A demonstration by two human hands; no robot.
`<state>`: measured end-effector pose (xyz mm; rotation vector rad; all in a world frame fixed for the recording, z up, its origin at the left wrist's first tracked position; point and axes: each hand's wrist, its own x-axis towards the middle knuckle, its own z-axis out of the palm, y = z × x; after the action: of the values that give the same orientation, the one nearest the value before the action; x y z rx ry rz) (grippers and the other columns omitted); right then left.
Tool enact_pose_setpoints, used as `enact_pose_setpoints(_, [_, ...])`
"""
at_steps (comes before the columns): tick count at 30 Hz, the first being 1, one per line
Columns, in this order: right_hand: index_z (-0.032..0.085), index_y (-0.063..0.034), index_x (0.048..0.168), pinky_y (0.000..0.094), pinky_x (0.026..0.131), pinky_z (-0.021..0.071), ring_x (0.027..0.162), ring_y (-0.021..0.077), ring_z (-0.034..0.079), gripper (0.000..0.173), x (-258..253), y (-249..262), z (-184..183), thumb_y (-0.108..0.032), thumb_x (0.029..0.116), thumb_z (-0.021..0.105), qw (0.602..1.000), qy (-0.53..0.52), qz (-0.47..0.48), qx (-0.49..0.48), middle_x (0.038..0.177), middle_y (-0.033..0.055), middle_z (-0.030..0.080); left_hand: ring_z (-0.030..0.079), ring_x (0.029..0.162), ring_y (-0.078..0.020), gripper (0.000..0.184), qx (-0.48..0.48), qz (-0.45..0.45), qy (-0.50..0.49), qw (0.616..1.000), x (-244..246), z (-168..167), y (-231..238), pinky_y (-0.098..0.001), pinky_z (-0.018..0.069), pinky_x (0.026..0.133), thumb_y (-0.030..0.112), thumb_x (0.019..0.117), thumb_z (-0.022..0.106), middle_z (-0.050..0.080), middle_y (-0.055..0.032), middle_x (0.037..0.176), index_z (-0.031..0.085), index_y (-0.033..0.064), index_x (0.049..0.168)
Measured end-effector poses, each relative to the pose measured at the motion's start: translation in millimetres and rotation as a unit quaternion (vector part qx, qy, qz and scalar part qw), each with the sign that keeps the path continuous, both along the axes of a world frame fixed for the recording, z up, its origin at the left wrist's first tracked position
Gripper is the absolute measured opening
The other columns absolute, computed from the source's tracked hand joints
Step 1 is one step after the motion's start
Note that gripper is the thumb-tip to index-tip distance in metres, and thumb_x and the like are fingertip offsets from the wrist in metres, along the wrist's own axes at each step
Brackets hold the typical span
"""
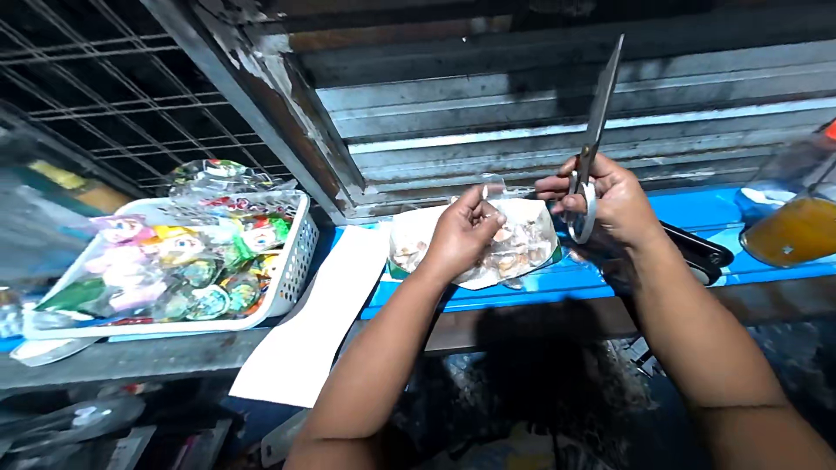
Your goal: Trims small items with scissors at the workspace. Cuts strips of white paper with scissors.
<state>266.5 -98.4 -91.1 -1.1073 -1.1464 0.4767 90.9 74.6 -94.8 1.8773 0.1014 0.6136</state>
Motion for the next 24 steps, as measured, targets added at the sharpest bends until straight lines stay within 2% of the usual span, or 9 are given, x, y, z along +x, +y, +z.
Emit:
enact_pose_setpoints(2, [0.057,-0.0155,0.119,0.0169,0.064,0.0564,0.074,0.004,0.069,0.033,4.2,-7.9,4.9,0.001,0.091,0.063,0.997,-0.031,-0.015,-0.064,0.108,-0.0005,0.076,0.06,0.071,-0.0016,0.036,0.008,0.027,-0.028,0.999,-0.8,3.5,8.7,-0.0199,0.0524,0.069,0.001,0.097,0.061,0.065,0.0019,0.085,0.058,0.0017,0.133])
enact_pose_setpoints(4, [0.055,-0.0175,0.123,0.0148,0.054,0.0508,0.064,-0.0001,0.064,0.046,9.5,-13.9,9.3,-0.001,0.0823,0.067,0.985,-0.086,-0.019,-0.145,0.106,-0.0063,0.076,0.063,0.076,-0.0008,0.028,-0.012,0.043,-0.047,0.998,-3.4,8.1,13.6,-0.0203,0.0548,0.075,0.001,0.0974,0.062,0.067,0.0028,0.088,0.06,-0.0001,0.126])
enact_pose_setpoints(6, [0.056,-0.0182,0.124,0.0155,0.055,0.0512,0.066,-0.0005,0.065,0.053,10.3,-13.7,10.3,-0.004,0.0763,0.074,0.974,-0.116,-0.018,-0.194,0.103,-0.0079,0.076,0.065,0.079,-0.0009,0.018,-0.043,0.048,-0.069,0.996,-5.0,10.3,17.9,-0.021,0.056,0.077,0.001,0.0976,0.061,0.068,0.0031,0.09,0.064,-0.0003,0.116])
enact_pose_setpoints(8, [0.058,-0.0171,0.123,0.0164,0.057,0.0524,0.07,0.0004,0.067,0.051,5.8,-7.8,6.3,-0.003,0.0767,0.075,0.974,-0.117,-0.018,-0.194,0.102,-0.0067,0.076,0.064,0.077,-0.0016,0.012,-0.066,0.037,-0.096,0.993,-5.7,9.8,23.5,-0.0215,0.0556,0.075,0.001,0.0983,0.06,0.067,0.0044,0.087,0.066,0.0017,0.109])
enact_pose_setpoints(12, [0.058,-0.0143,0.121,0.0171,0.06,0.0558,0.074,0.0017,0.07,0.052,-15.5,6.3,-4.5,0.003,0.0754,0.077,0.983,-0.1,-0.013,-0.155,0.104,-0.0051,0.077,0.064,0.075,-0.0013,0.011,-0.078,0.018,-0.102,0.992,-7.0,9.2,26.9,-0.0203,0.0555,0.071,0.002,0.0981,0.061,0.069,0.0062,0.088,0.068,0.0062,0.105])
enact_pose_setpoints(16, [0.057,-0.0095,0.117,0.0196,0.062,0.0586,0.072,0.0034,0.071,0.048,-41.8,23.0,-17.0,0.008,0.0776,0.078,0.993,-0.053,-0.041,-0.094,0.096,-0.0022,0.077,0.062,0.081,-0.0025,0.01,-0.012,0.005,-0.039,0.999,-2.3,4.5,14.5,-0.0183,0.0542,0.071,0.005,0.0959,0.065,0.065,-0.0014,0.102,0.073,0.0026,0.102])
enact_pose_setpoints(19, [0.058,-0.0105,0.113,0.018,0.062,0.0577,0.068,0.0004,0.068,0.044,-45.6,27.8,-24.4,0.007,0.0789,0.079,0.997,-0.032,-0.048,-0.048,0.084,-0.0056,0.074,0.062,0.085,-0.0032,0.01,0.023,-0.007,-0.017,1.0,3.9,-3.4,2.7,-0.0183,0.0532,0.075,0.006,0.0955,0.067,0.066,-0.0028,0.102,0.076,0.0041,0.099])
enact_pose_setpoints(21, [0.058,-0.0114,0.113,0.0169,0.063,0.0574,0.068,-0.0005,0.067,0.042,-43.7,27.1,-23.8,0.009,0.0803,0.076,0.998,-0.023,-0.051,-0.034,0.084,-0.0065,0.073,0.063,0.088,-0.0032,0.014,0.02,-0.023,-0.012,0.999,5.4,-5.7,-0.2,-0.0196,0.0537,0.08,0.007,0.0973,0.065,0.067,-0.0029,0.104,0.074,0.0028,0.107])
enact_pose_setpoints(24, [0.056,-0.0128,0.116,0.0169,0.065,0.0586,0.072,-0.0005,0.068,0.042,-38.4,24.1,-19.4,0.008,0.084,0.074,0.997,-0.018,-0.076,-0.024,0.089,-0.0073,0.074,0.064,0.083,-0.0043,0.047,-0.017,-0.086,0.04,0.995,2.5,-2.4,-2.7,-0.021,0.0557,0.075,0.006,0.0969,0.066,0.066,-0.0053,0.106,0.054,0.0036,0.142])
